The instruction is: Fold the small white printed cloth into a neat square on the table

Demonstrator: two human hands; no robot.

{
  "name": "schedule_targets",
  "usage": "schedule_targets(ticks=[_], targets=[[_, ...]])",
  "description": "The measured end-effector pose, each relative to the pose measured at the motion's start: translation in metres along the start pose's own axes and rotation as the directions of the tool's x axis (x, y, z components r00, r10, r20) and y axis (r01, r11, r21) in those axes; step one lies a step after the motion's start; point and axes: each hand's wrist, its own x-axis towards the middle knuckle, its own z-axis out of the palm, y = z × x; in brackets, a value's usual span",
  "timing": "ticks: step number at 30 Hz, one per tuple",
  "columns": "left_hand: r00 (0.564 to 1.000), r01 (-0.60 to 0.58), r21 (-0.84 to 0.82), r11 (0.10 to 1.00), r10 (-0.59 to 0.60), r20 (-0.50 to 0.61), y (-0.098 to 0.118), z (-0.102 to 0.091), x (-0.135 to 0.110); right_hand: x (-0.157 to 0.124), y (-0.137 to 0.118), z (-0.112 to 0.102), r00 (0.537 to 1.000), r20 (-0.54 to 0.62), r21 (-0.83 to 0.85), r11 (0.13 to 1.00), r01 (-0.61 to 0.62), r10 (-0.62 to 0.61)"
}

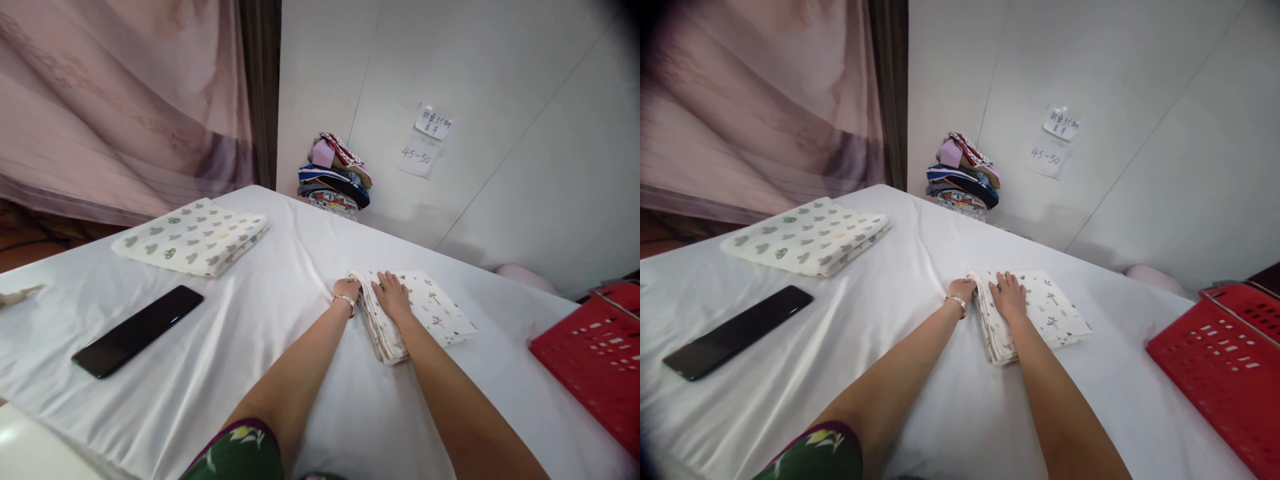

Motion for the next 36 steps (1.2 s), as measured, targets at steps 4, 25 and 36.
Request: schedule_targets(ticks=[4, 25, 36], targets=[[0.998, -0.059, -0.09, 0.994, 0.057, -0.016, -0.002, -0.001, -0.01, 0.0, 0.0, 0.0, 1.0, -0.005, -0.011, 1.0, 0.002, -0.002], [0.995, -0.037, -0.196, 0.98, 0.019, -0.093, -0.006, 0.001, -0.012, 0.0, 0.001, 0.0, 1.0, -0.006, 0.016, 1.0, -0.005, 0.005], [0.993, 0.074, -0.382, 0.921, -0.105, -0.06, -0.005, 0.0, -0.003, -0.001, 0.0, -0.001, 1.0, 0.001, -0.018, 1.0, -0.009, 0.009]])
